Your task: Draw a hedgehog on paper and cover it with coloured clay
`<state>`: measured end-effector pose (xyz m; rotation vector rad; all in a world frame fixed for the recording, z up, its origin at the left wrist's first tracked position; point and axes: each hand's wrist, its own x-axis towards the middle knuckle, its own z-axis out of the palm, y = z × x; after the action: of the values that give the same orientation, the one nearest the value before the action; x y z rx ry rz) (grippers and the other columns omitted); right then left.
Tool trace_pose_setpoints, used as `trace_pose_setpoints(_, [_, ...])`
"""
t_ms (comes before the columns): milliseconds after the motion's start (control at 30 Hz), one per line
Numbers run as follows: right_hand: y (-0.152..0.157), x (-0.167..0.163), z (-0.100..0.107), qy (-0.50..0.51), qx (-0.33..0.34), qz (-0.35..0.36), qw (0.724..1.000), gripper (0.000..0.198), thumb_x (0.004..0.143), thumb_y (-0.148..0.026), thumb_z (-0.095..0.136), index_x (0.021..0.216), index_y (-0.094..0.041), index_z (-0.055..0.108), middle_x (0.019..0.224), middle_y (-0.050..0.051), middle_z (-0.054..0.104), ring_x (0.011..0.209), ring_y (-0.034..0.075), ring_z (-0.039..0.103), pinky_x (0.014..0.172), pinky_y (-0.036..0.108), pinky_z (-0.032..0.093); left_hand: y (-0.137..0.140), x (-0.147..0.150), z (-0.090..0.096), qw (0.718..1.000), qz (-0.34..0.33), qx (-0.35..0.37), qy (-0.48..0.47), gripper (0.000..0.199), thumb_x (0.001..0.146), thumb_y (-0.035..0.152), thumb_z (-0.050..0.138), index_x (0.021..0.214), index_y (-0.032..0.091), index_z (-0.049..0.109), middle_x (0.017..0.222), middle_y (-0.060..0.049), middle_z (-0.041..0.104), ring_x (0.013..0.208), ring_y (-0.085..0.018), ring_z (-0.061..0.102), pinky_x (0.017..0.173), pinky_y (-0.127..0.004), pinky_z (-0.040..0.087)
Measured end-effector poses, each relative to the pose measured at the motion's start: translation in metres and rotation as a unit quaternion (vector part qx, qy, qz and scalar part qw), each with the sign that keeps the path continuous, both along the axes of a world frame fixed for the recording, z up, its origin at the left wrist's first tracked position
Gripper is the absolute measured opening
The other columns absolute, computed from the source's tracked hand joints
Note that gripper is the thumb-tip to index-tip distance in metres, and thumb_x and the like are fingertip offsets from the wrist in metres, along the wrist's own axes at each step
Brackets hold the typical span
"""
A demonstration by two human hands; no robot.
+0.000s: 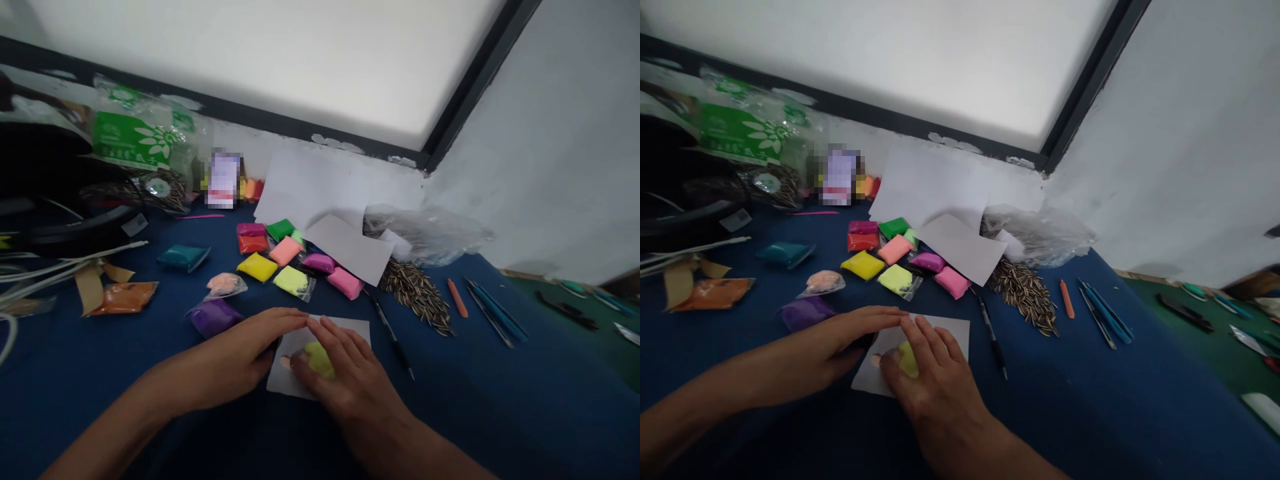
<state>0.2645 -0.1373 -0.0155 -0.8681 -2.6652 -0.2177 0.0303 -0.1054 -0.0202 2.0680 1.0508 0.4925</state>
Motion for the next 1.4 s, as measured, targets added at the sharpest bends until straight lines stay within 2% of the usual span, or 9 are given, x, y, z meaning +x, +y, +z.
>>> trace_pose_setpoints(167, [0.001,-0.002,-0.003,-0.017,-0.007,0.001,1.0,0.026,0.101,-0.018,0.052,0.123,-0.015,0.065,0.145,0.025,0.055,0.137,0.038,0.051,0.099,0.053,0.054,-0.002,0.001,-0.002,1.0,0.006,0.011,-0.007,0.07,0.078,0.002,0.047,0.143,0.028,0.054,0.155,-0.001,0.051,0.144,-0.025,0.044,0.12,-0.046,0.035])
trace_pose_setpoints(367, [0.002,0.0,-0.005,-0.002,-0.03,-0.013,0.999,0.037,0.099,-0.017,0.055,0.136,-0.024,0.058,0.151,0.021,0.05,0.14,0.033,0.048,0.102,0.05,0.052,-0.001,0.001,-0.002,1.0,0.005,0.0,-0.012,0.075,0.076,0.001,0.049,0.145,0.029,0.052,0.156,-0.002,0.049,0.144,-0.028,0.044,0.12,-0.047,0.036])
trace_pose_setpoints(533, [0.004,-0.007,-0.014,-0.008,-0.003,-0.011,1.0,0.03,0.099,-0.016,0.055,0.128,-0.02,0.061,0.151,0.023,0.049,0.141,0.035,0.047,0.105,0.05,0.051,-0.001,0.003,0.001,1.0,-0.004,0.005,-0.011,0.071,0.078,0.0,0.047,0.143,0.029,0.053,0.154,-0.002,0.052,0.144,-0.026,0.045,0.119,-0.047,0.037])
trace_pose_setpoints(667, [0.004,-0.01,-0.014,-0.012,-0.013,-0.009,1.0,0.029,0.098,-0.022,0.059,0.126,-0.018,0.061,0.15,0.026,0.049,0.139,0.04,0.047,0.103,0.051,0.052,-0.001,0.003,0.004,1.0,-0.014,0.001,0.006,0.069,0.08,0.001,0.047,0.144,0.027,0.052,0.155,-0.004,0.051,0.144,-0.026,0.044,0.12,-0.046,0.036])
trace_pose_setpoints(900, [0.0,0.002,-0.007,-0.011,-0.04,-0.024,0.999,0.037,0.099,-0.017,0.056,0.136,-0.02,0.057,0.152,0.028,0.046,0.141,0.039,0.046,0.101,0.053,0.054,-0.002,-0.001,-0.011,1.0,0.012,0.01,-0.007,0.073,0.081,0.004,0.047,0.149,0.031,0.048,0.159,0.0,0.046,0.146,-0.026,0.041,0.12,-0.047,0.035])
trace_pose_setpoints(1067, [0.0,0.008,-0.003,-0.009,-0.065,-0.021,0.998,0.031,0.097,-0.016,0.059,0.128,-0.019,0.064,0.153,0.026,0.046,0.143,0.038,0.043,0.105,0.054,0.05,-0.003,-0.002,-0.019,1.0,0.013,0.018,0.005,0.072,0.084,0.004,0.045,0.15,0.033,0.046,0.16,0.001,0.044,0.147,-0.024,0.039,0.121,-0.048,0.032])
trace_pose_setpoints(1200, [0.003,0.017,0.008,0.014,-0.099,-0.036,0.994,0.04,0.09,-0.008,0.06,0.13,-0.015,0.064,0.156,0.029,0.04,0.143,0.042,0.041,0.103,0.058,0.05,-0.003,-0.003,-0.022,0.999,0.02,0.027,0.017,0.076,0.082,0.003,0.046,0.151,0.035,0.045,0.161,0.002,0.043,0.147,-0.025,0.039,0.121,-0.048,0.032])
trace_pose_setpoints(1400, [0.013,0.036,0.018,0.019,-0.128,-0.112,0.985,0.038,0.079,0.01,0.047,0.1,-0.01,0.073,0.142,0.026,0.058,0.135,0.039,0.054,0.101,0.056,0.053,-0.005,-0.004,-0.018,0.998,-0.01,0.049,0.023,0.082,0.079,-0.003,0.041,0.146,0.044,0.049,0.161,0.007,0.04,0.146,-0.024,0.041,0.117,-0.046,0.04])
